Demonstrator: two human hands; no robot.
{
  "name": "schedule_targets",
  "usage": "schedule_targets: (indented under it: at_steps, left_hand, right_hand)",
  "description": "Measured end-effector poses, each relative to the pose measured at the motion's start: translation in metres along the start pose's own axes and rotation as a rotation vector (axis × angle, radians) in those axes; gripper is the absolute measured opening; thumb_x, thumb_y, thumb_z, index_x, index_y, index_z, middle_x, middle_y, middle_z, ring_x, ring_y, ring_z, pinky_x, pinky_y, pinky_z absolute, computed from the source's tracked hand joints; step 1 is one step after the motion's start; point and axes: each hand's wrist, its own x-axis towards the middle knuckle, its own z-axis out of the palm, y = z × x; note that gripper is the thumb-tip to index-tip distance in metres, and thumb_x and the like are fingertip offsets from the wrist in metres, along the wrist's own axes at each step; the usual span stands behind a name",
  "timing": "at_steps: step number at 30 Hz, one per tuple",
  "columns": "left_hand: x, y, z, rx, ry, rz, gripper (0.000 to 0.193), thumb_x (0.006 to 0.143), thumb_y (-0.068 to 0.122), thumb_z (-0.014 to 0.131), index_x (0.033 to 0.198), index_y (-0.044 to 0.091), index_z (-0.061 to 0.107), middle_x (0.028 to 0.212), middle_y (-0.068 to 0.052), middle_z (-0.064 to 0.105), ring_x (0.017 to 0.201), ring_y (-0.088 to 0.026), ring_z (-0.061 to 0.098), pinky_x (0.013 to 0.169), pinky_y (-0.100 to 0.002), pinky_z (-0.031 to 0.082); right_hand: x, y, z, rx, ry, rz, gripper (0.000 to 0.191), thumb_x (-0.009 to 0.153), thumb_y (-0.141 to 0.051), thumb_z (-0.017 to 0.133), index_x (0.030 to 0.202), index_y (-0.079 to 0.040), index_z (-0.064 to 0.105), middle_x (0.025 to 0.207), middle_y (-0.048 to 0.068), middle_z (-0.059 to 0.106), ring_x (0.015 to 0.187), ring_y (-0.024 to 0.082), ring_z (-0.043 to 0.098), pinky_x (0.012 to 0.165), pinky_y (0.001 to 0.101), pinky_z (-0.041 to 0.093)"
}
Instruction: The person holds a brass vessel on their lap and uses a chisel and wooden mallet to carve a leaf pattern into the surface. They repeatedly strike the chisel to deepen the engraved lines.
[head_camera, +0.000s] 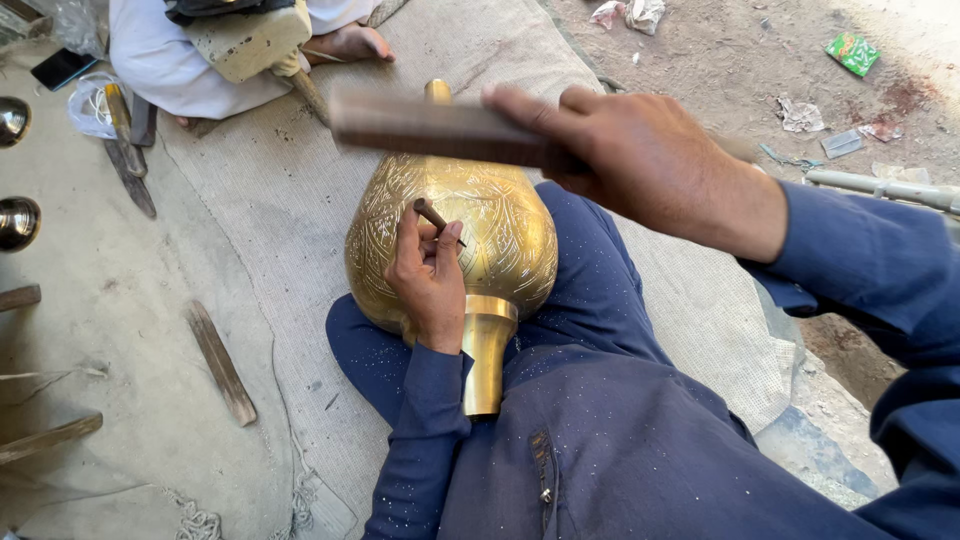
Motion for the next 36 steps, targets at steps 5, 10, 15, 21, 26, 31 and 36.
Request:
schedule_targets:
  at_steps: [5,10,15,21,26,31,36]
  left_hand:
    - [-0.002,-0.002,0.000,0.014,0.038,-0.012,0.047,0.093,0.008,0.078,0.136,0.001,0.059,0.084,-0.006,0.073,0.072,-0.012,0.073,0.059,-0.025,0.058]
    - [-0.004,0.002,0.000,0.041,0.010,-0.045,0.039,0.094,0.008,0.079,0.129,0.001,0.065,0.083,-0.006,0.075,0.071,-0.012,0.074,0.059,-0.026,0.058]
    - [-0.014,0.006,0.006,-0.071,0.084,-0.018,0.041,0.099,0.008,0.073,0.137,0.001,0.058,0.095,-0.007,0.073,0.081,-0.012,0.074,0.066,-0.026,0.062]
    - [-0.012,0.002,0.003,0.059,0.052,0.039,0.046,0.099,0.007,0.073,0.141,0.003,0.057,0.093,-0.007,0.073,0.079,-0.013,0.073,0.064,-0.027,0.061]
    - [-0.009,0.002,0.004,-0.005,0.048,-0.038,0.045,0.097,0.008,0.075,0.139,0.003,0.061,0.087,-0.007,0.073,0.073,-0.014,0.072,0.059,-0.028,0.058]
    - [-0.006,-0.001,0.004,0.010,0.020,-0.047,0.051,0.095,0.012,0.076,0.142,0.004,0.058,0.086,-0.005,0.072,0.075,-0.011,0.073,0.059,-0.025,0.061]
    - [-0.006,-0.002,0.004,0.075,0.021,-0.039,0.049,0.093,0.012,0.079,0.137,0.002,0.063,0.078,-0.006,0.069,0.067,-0.012,0.070,0.054,-0.027,0.054]
  right_hand:
    - [0.002,-0.015,-0.013,-0.106,-0.025,-0.077,0.071,0.094,-0.031,0.072,0.158,-0.026,0.042,0.091,0.010,0.066,0.071,0.027,0.066,0.059,0.0417,0.054]
    - [0.004,-0.022,-0.018,-0.343,-0.337,0.000,0.071,0.097,-0.028,0.068,0.161,-0.033,0.037,0.086,0.007,0.065,0.061,0.020,0.066,0.052,0.0357,0.056]
    - [0.001,-0.021,-0.023,0.110,0.045,-0.076,0.081,0.092,-0.033,0.075,0.163,-0.023,0.037,0.095,0.009,0.064,0.069,0.026,0.062,0.060,0.0416,0.050]
    - [-0.003,-0.013,-0.023,-0.065,0.044,-0.051,0.078,0.093,-0.037,0.074,0.161,-0.026,0.039,0.093,0.009,0.065,0.068,0.026,0.064,0.054,0.0405,0.048]
    - [0.003,-0.012,-0.020,-0.183,-0.246,0.018,0.075,0.097,-0.040,0.064,0.164,-0.028,0.033,0.092,0.008,0.065,0.066,0.021,0.065,0.055,0.0359,0.053]
    - [0.003,-0.018,-0.021,-0.194,-0.162,-0.054,0.073,0.090,-0.043,0.069,0.157,-0.032,0.042,0.086,0.006,0.065,0.063,0.021,0.065,0.054,0.0356,0.054]
    - [-0.003,-0.021,-0.019,-0.522,-0.178,-0.125,0.074,0.089,-0.036,0.069,0.158,-0.036,0.044,0.086,0.002,0.065,0.066,0.017,0.066,0.056,0.0298,0.055]
